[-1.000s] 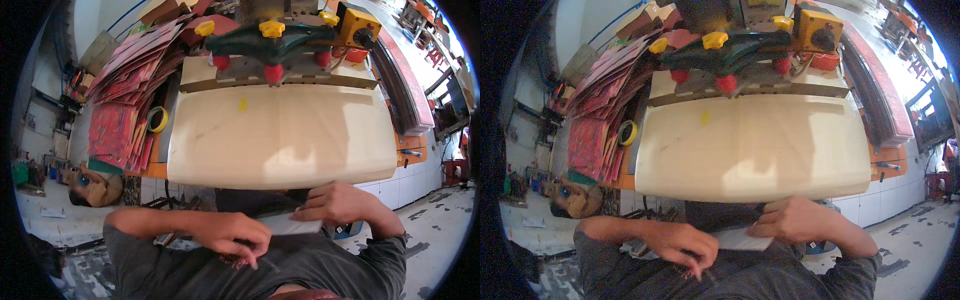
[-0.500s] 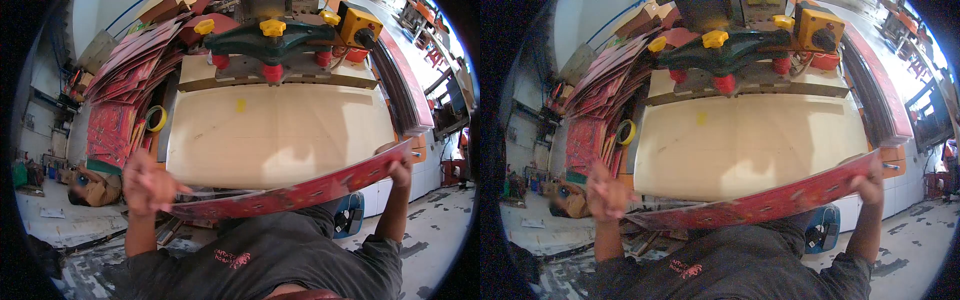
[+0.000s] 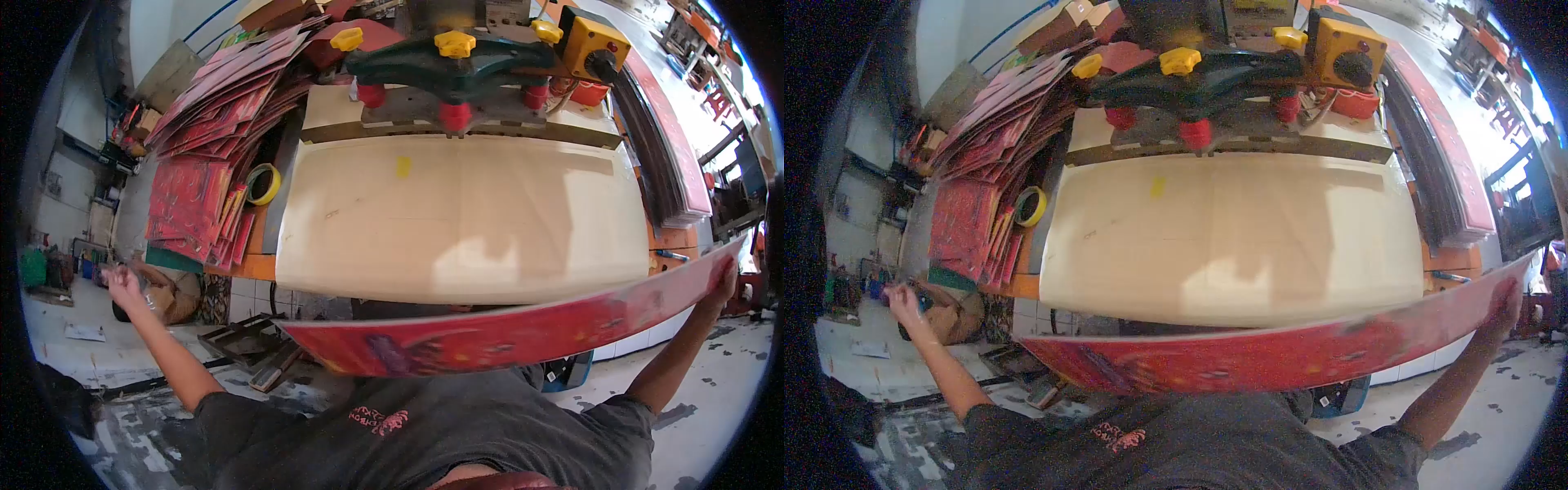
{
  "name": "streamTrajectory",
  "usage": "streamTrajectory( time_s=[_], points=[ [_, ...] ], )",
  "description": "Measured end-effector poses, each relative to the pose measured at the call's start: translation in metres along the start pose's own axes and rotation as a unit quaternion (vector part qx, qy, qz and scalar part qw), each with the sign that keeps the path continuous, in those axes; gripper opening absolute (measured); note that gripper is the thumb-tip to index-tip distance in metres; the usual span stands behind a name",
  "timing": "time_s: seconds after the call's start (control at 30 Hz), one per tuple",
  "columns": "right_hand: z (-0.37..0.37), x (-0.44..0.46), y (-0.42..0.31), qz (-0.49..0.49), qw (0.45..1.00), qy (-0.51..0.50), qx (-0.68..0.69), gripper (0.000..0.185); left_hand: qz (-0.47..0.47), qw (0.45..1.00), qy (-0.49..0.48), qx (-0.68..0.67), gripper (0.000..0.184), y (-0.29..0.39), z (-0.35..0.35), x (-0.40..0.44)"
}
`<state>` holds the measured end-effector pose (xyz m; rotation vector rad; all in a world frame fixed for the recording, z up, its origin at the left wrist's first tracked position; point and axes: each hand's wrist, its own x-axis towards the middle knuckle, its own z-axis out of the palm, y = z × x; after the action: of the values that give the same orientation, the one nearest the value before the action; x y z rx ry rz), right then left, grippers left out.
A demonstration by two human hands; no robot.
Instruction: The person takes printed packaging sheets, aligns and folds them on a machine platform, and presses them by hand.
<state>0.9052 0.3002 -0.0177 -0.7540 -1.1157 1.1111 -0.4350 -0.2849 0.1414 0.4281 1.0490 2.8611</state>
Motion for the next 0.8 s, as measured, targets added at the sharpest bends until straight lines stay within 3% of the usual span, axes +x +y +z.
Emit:
streamTrajectory(
  time_s=[0.03, 0.1, 0.17, 0.23, 0.27, 0.3, 0.37, 0.4, 0.43, 0.5, 0.57, 0.63, 0.67, 0.73, 0.77, 0.8],
  points=[
    [-0.039, 0.008, -0.005, 0.041, 0.993, -0.097, 0.05, 0.053, 0.005, 1.0, 0.015, 0.001, 0.028, 0.005, -0.009, -0.004],
    [-0.044, 0.014, -0.018, 0.0, 0.978, 0.204, 0.043, 0.057, 0.005, 1.0, 0.01, -0.002, 0.03, 0.017, -0.025, -0.009],
    [-0.053, 0.011, -0.021, 0.028, 0.983, 0.181, 0.035, 0.059, -0.007, 0.999, 0.008, 0.04, 0.029, 0.013, -0.002, -0.042],
    [-0.021, -0.01, -0.014, -0.062, 0.987, 0.135, -0.059, 0.057, -0.022, 0.993, 0.039, 0.108, 0.025, -0.012, 0.086, -0.129],
    [0.013, -0.012, -0.014, -0.068, 0.969, 0.222, -0.088, 0.055, -0.123, 0.959, -0.255, 0.017, 0.018, -0.011, 0.06, -0.114],
    [0.031, -0.013, -0.014, -0.068, 0.969, 0.22, -0.089, 0.055, -0.123, 0.96, -0.253, 0.017, 0.018, -0.017, 0.07, -0.131],
    [0.057, -0.014, -0.01, 0.04, 0.99, 0.121, 0.057, 0.053, -0.152, 0.949, -0.264, 0.079, 0.015, -0.038, 0.113, -0.19],
    [0.065, -0.016, -0.005, 0.031, 0.997, 0.04, 0.06, 0.052, -0.139, 0.943, -0.285, 0.104, 0.015, -0.045, 0.113, -0.198],
    [0.07, -0.013, 0.003, 0.03, 0.997, 0.037, 0.062, 0.052, -0.136, 0.944, -0.283, 0.104, 0.015, -0.047, 0.117, -0.212],
    [0.078, -0.008, 0.025, 0.03, 0.997, 0.028, 0.073, 0.051, -0.23, 0.869, -0.362, 0.246, 0.026, -0.052, 0.127, -0.246],
    [0.092, -0.011, 0.046, -0.092, 0.984, -0.001, -0.154, 0.049, -0.329, 0.659, -0.446, 0.508, 0.048, -0.052, 0.168, -0.273],
    [0.145, -0.021, 0.047, 0.029, 0.998, -0.048, 0.039, 0.052, -0.366, 0.637, -0.488, 0.472, 0.065, -0.073, 0.203, -0.314],
    [0.157, -0.023, 0.051, 0.101, 0.98, -0.068, 0.16, 0.053, -0.364, 0.639, -0.486, 0.473, 0.065, -0.08, 0.212, -0.327],
    [0.213, -0.041, 0.051, 0.086, 0.989, -0.039, 0.117, 0.054, -0.279, 0.558, -0.55, 0.555, 0.073, -0.091, 0.225, -0.348],
    [0.247, -0.053, 0.051, 0.072, 0.995, -0.007, 0.073, 0.054, -0.277, 0.56, -0.547, 0.557, 0.073, -0.097, 0.231, -0.358],
    [0.266, -0.063, 0.054, 0.086, 0.987, -0.035, 0.129, 0.049, -0.293, 0.547, -0.567, 0.542, 0.073, -0.103, 0.235, -0.368]
  ],
)
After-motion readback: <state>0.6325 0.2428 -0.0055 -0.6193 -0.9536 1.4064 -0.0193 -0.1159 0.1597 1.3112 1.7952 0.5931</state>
